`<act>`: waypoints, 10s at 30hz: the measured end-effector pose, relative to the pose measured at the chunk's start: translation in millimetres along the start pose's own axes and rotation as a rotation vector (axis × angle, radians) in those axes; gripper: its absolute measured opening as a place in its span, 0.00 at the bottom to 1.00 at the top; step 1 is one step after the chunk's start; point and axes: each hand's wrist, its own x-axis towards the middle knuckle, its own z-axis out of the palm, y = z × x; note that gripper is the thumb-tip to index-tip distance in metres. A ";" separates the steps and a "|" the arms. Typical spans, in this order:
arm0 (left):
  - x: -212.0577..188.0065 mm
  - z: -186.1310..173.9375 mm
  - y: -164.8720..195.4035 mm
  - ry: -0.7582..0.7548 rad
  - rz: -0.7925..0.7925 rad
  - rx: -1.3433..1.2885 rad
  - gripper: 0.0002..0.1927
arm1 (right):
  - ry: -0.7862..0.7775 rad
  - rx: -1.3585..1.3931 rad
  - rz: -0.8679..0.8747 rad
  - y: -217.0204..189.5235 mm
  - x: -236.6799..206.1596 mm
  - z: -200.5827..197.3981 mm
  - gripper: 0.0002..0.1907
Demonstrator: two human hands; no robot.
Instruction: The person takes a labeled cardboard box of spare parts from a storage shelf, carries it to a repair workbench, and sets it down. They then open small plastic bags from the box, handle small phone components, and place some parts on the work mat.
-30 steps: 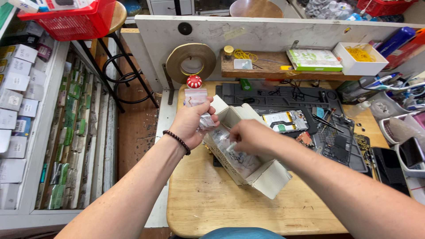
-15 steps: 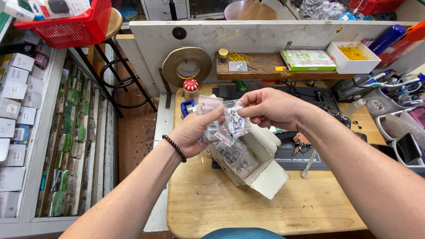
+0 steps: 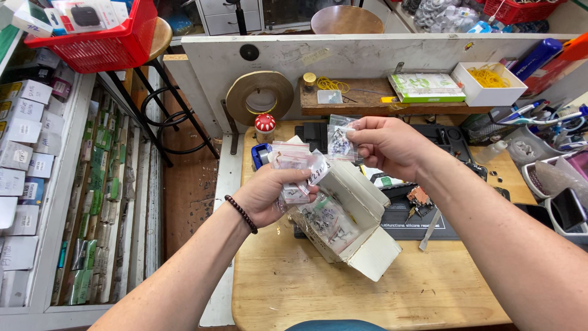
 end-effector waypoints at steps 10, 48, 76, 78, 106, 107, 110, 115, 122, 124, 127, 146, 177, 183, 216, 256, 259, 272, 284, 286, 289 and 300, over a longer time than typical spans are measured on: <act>7.0 1.4 0.2 0.118 -0.069 -0.075 0.17 | -0.119 0.208 -0.156 3.1 -5.6 12.0 0.03; 24.8 -0.3 -8.5 0.307 0.221 -0.094 0.14 | -0.020 -0.059 -0.143 19.7 -9.0 -6.8 0.03; 35.2 -1.3 -19.5 0.450 0.206 -0.235 0.14 | 0.185 0.040 -0.195 29.3 -5.7 17.2 0.22; 35.5 -1.4 -21.8 0.432 0.221 -0.237 0.14 | 0.125 0.079 -0.168 28.7 -6.4 18.6 0.18; 30.7 6.5 -21.1 0.134 0.085 -0.177 0.12 | -0.004 -0.234 -0.140 42.5 3.9 48.7 0.07; 30.4 3.8 -20.7 0.137 0.083 -0.174 0.12 | 0.005 -0.225 -0.153 43.0 5.4 50.3 0.06; 31.6 -3.3 -22.1 0.088 0.099 -0.179 0.11 | 0.025 -0.208 -0.166 43.0 8.4 56.1 0.06; 39.2 -13.1 -24.4 0.218 0.103 -0.201 0.14 | 0.138 -0.297 -0.203 39.7 2.5 64.2 0.09; 39.6 -25.6 -20.5 0.364 0.136 -0.216 0.17 | -0.076 -1.035 0.078 59.5 -15.0 68.3 0.13; 39.0 -26.3 -20.7 0.375 0.136 -0.211 0.17 | -0.091 -1.241 0.109 77.3 -16.8 72.3 0.19; 38.1 -25.9 -21.1 0.383 0.131 -0.204 0.17 | -0.022 -1.366 -0.120 99.4 -14.9 76.7 0.19; 13.6 -6.8 -0.1 0.126 -0.050 0.096 0.13 | -0.334 -0.892 -0.065 -22.0 -12.1 46.9 0.08; 12.1 2.8 1.2 0.192 0.080 0.031 0.13 | -0.205 -0.559 -0.151 -15.7 0.7 34.5 0.15; 14.3 0.0 -1.3 0.287 0.118 0.061 0.11 | -0.155 -0.481 -0.073 -15.3 1.1 24.4 0.13; 25.0 -8.0 4.9 0.237 0.234 -0.202 0.13 | 0.020 -0.906 -0.782 25.6 -41.7 47.7 0.04; 26.6 -29.6 -10.3 0.334 0.191 -0.064 0.10 | -0.153 -0.837 0.125 49.5 -5.8 54.9 0.10; 24.9 -27.2 -9.0 0.268 0.192 -0.042 0.09 | -0.185 -0.787 0.098 12.6 -3.3 31.6 0.08; 22.0 4.0 -10.1 0.093 0.056 0.029 0.13 | -0.266 -0.787 -0.019 -24.8 -8.2 51.8 0.13; 25.8 -0.6 -6.8 0.150 0.110 -0.006 0.12 | -0.110 -0.576 -0.203 -19.6 -6.6 47.8 0.19; 26.3 -0.5 -7.5 0.164 0.136 -0.038 0.13 | -0.089 -0.450 -0.119 -12.7 -4.7 41.5 0.19; 25.0 1.9 -8.8 0.150 0.129 -0.031 0.13 | -0.041 -0.307 -0.091 2.4 -3.4 33.9 0.16; 21.8 6.2 -8.9 0.069 -0.014 -0.092 0.18 | -0.073 -0.521 -0.282 7.9 -3.4 27.5 0.11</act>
